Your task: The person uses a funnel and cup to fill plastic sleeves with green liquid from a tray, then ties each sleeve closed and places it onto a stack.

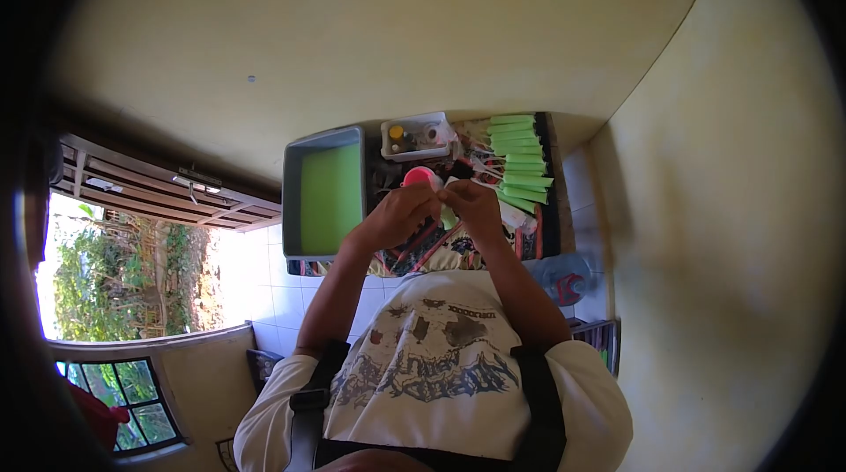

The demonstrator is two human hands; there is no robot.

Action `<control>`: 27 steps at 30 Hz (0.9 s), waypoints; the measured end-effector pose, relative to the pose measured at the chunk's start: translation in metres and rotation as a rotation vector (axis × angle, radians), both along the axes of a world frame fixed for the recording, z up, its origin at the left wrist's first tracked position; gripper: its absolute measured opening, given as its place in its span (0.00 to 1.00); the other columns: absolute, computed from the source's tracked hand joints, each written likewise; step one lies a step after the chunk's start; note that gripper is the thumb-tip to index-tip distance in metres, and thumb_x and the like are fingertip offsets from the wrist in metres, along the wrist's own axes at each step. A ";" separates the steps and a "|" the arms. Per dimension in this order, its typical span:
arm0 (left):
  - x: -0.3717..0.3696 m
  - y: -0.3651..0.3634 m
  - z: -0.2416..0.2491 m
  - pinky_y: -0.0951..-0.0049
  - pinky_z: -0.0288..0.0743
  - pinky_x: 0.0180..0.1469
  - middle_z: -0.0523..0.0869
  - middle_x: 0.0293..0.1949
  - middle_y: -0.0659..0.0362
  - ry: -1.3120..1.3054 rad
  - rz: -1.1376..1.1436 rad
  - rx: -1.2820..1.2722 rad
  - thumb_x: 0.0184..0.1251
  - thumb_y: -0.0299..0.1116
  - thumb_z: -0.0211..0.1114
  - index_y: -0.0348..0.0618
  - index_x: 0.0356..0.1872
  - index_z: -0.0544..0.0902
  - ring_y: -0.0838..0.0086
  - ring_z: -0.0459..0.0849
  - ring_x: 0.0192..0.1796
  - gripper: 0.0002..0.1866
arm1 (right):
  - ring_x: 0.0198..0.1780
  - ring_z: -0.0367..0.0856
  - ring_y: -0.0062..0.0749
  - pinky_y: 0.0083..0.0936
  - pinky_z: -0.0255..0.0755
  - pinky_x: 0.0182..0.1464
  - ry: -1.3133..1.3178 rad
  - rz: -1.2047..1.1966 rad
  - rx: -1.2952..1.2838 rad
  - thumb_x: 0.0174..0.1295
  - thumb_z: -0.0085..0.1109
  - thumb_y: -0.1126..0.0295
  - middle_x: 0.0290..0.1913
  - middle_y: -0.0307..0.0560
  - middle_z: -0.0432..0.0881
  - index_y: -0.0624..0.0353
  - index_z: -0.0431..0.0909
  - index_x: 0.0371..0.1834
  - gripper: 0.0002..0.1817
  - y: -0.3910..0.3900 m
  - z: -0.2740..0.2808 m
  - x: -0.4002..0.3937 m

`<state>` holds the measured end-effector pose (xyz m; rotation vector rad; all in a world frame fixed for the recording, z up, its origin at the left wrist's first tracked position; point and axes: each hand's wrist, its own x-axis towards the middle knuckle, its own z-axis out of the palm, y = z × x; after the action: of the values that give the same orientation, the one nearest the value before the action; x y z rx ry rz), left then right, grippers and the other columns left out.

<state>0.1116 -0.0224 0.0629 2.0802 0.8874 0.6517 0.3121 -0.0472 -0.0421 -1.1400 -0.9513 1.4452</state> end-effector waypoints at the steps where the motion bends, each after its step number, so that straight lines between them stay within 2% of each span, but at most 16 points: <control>1: -0.001 -0.002 0.001 0.60 0.81 0.44 0.85 0.35 0.54 0.012 0.043 -0.064 0.84 0.33 0.62 0.39 0.42 0.84 0.61 0.86 0.37 0.10 | 0.41 0.86 0.16 0.21 0.78 0.44 0.019 0.022 -0.032 0.69 0.80 0.66 0.42 0.41 0.95 0.64 0.93 0.55 0.17 -0.001 0.005 0.001; 2: -0.003 -0.003 0.001 0.62 0.81 0.42 0.85 0.34 0.55 0.023 0.084 -0.129 0.85 0.34 0.62 0.39 0.42 0.84 0.66 0.86 0.35 0.10 | 0.42 0.88 0.17 0.22 0.79 0.45 0.036 0.041 -0.064 0.68 0.81 0.66 0.43 0.42 0.95 0.64 0.93 0.54 0.17 -0.003 0.011 0.002; 5: -0.012 -0.002 -0.003 0.70 0.80 0.39 0.84 0.33 0.61 -0.007 0.101 -0.287 0.88 0.39 0.62 0.40 0.44 0.86 0.77 0.83 0.34 0.13 | 0.44 0.90 0.19 0.21 0.81 0.49 0.013 0.127 0.094 0.68 0.80 0.67 0.43 0.43 0.96 0.65 0.92 0.55 0.17 -0.010 0.027 -0.002; 8: -0.022 -0.003 -0.009 0.74 0.80 0.39 0.85 0.33 0.64 0.007 0.111 -0.372 0.90 0.42 0.60 0.41 0.47 0.88 0.81 0.83 0.35 0.16 | 0.45 0.90 0.19 0.22 0.82 0.52 -0.069 0.149 0.092 0.69 0.79 0.69 0.42 0.44 0.95 0.66 0.92 0.52 0.14 -0.013 0.034 -0.006; 11: -0.030 -0.002 -0.018 0.69 0.80 0.41 0.87 0.33 0.61 0.026 0.234 -0.616 0.85 0.36 0.65 0.38 0.47 0.88 0.79 0.84 0.36 0.11 | 0.45 0.90 0.19 0.23 0.82 0.53 -0.110 0.070 0.102 0.69 0.79 0.70 0.42 0.44 0.95 0.67 0.92 0.47 0.11 -0.018 0.037 -0.021; 14: -0.040 -0.006 -0.031 0.73 0.80 0.39 0.85 0.31 0.64 -0.322 0.263 -0.880 0.85 0.37 0.66 0.38 0.47 0.89 0.83 0.81 0.34 0.12 | 0.48 0.90 0.24 0.25 0.82 0.55 -0.044 -0.154 0.137 0.69 0.78 0.74 0.45 0.46 0.94 0.67 0.90 0.47 0.10 -0.026 0.015 -0.049; 17: -0.043 -0.014 -0.014 0.74 0.80 0.38 0.85 0.31 0.66 -0.338 0.304 -0.871 0.83 0.37 0.69 0.37 0.49 0.89 0.83 0.81 0.32 0.12 | 0.50 0.89 0.25 0.26 0.83 0.56 -0.122 -0.264 0.194 0.69 0.77 0.77 0.45 0.47 0.92 0.67 0.89 0.47 0.08 -0.032 0.030 -0.064; 20: -0.045 -0.018 -0.024 0.78 0.80 0.35 0.90 0.36 0.65 -0.188 0.359 -0.596 0.82 0.37 0.72 0.37 0.52 0.89 0.86 0.85 0.35 0.13 | 0.52 0.89 0.26 0.26 0.82 0.59 -0.185 -0.318 0.348 0.69 0.76 0.79 0.48 0.49 0.92 0.67 0.89 0.48 0.08 -0.030 0.018 -0.075; 23: -0.040 -0.022 -0.022 0.73 0.84 0.34 0.91 0.36 0.59 -0.166 0.486 -0.357 0.78 0.32 0.74 0.37 0.49 0.89 0.80 0.89 0.34 0.09 | 0.48 0.92 0.24 0.25 0.84 0.52 -0.288 -0.425 0.510 0.66 0.77 0.79 0.47 0.47 0.96 0.65 0.91 0.43 0.05 -0.025 0.019 -0.088; 26: -0.042 -0.025 -0.018 0.67 0.88 0.38 0.91 0.37 0.53 -0.152 0.493 0.282 0.74 0.28 0.75 0.38 0.45 0.89 0.68 0.92 0.33 0.06 | 0.45 0.90 0.20 0.23 0.83 0.49 -0.317 -0.465 0.557 0.68 0.77 0.78 0.44 0.44 0.94 0.65 0.90 0.44 0.05 -0.023 0.020 -0.097; 27: -0.045 -0.025 -0.017 0.66 0.88 0.40 0.91 0.38 0.52 -0.164 0.480 0.267 0.72 0.26 0.75 0.38 0.45 0.89 0.65 0.93 0.35 0.06 | 0.47 0.89 0.21 0.23 0.82 0.52 -0.232 -0.435 0.456 0.69 0.77 0.76 0.45 0.43 0.93 0.65 0.90 0.45 0.06 -0.024 0.024 -0.101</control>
<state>0.0669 -0.0475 0.0459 2.0110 1.2738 1.2338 0.2116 -0.0716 -0.0181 -1.0947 -1.0464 0.7115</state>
